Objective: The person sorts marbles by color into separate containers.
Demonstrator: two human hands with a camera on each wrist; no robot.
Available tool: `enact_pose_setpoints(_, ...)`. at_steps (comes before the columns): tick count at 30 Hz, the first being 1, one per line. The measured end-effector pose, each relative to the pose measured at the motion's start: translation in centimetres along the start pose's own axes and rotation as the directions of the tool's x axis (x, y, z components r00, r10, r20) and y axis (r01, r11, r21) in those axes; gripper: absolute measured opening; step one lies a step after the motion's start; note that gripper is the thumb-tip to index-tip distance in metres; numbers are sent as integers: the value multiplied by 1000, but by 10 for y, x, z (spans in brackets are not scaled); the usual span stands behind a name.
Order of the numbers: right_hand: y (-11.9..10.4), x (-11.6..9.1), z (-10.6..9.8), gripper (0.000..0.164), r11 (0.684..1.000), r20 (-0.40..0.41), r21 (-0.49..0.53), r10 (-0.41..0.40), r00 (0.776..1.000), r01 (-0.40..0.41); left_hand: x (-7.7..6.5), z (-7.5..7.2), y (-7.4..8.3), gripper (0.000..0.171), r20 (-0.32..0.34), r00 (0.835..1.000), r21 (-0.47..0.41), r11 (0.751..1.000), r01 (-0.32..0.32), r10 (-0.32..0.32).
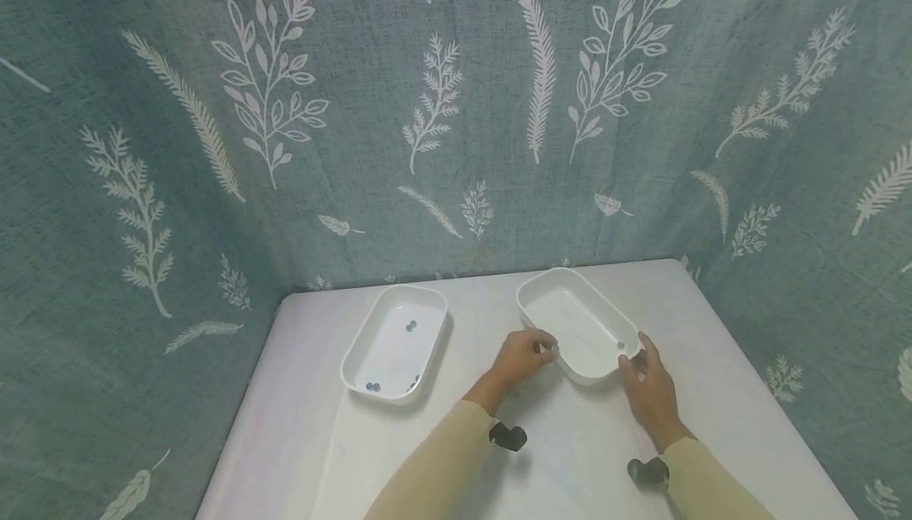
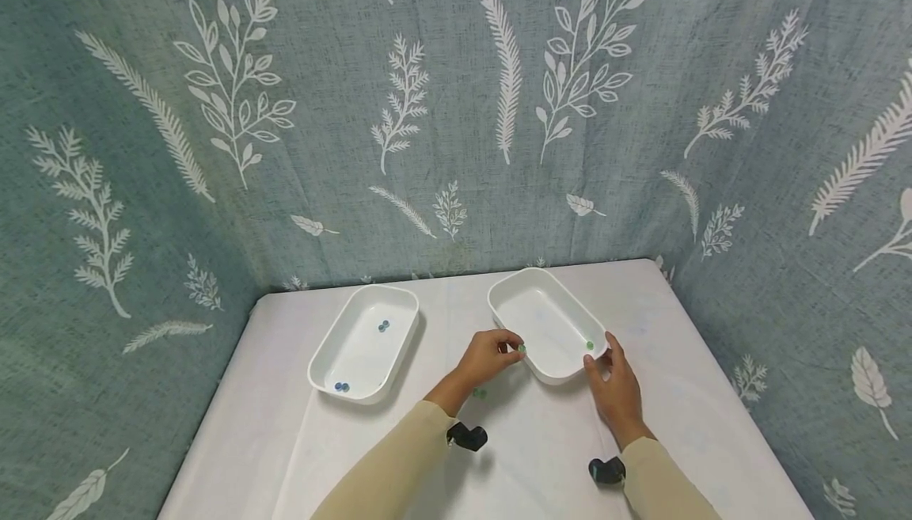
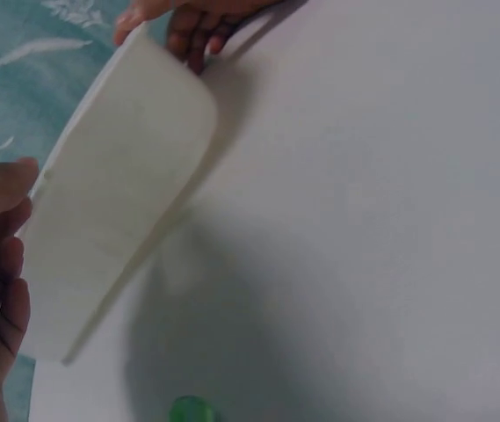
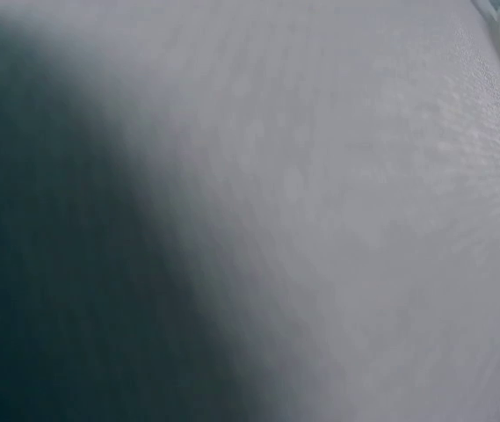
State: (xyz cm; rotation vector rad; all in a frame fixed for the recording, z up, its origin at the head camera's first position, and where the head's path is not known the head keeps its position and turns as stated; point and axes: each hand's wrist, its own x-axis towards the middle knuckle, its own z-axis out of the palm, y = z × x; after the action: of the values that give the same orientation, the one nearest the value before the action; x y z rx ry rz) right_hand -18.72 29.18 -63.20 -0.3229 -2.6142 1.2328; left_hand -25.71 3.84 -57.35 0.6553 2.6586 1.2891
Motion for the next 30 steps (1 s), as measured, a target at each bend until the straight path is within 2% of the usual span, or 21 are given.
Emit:
enact_pose_setpoints(6, 1, 2, -1, 72, 1000, 7, -4, 13, 1000, -13, -4, 6, 8, 19, 20, 1000, -2, 1000, -4, 4)
enact_pose_setpoints(19, 1, 1, -1, 74, 1000, 3, 6, -2, 1000, 2, -2, 17, 17, 17, 35, 999, 51, 998, -41, 39)
enact_pose_setpoints(30, -1, 0, 1, 72, 1000, -8, -6, -16, 1000, 15, -7, 21, 22, 14, 17, 998, 90, 994, -60, 59)
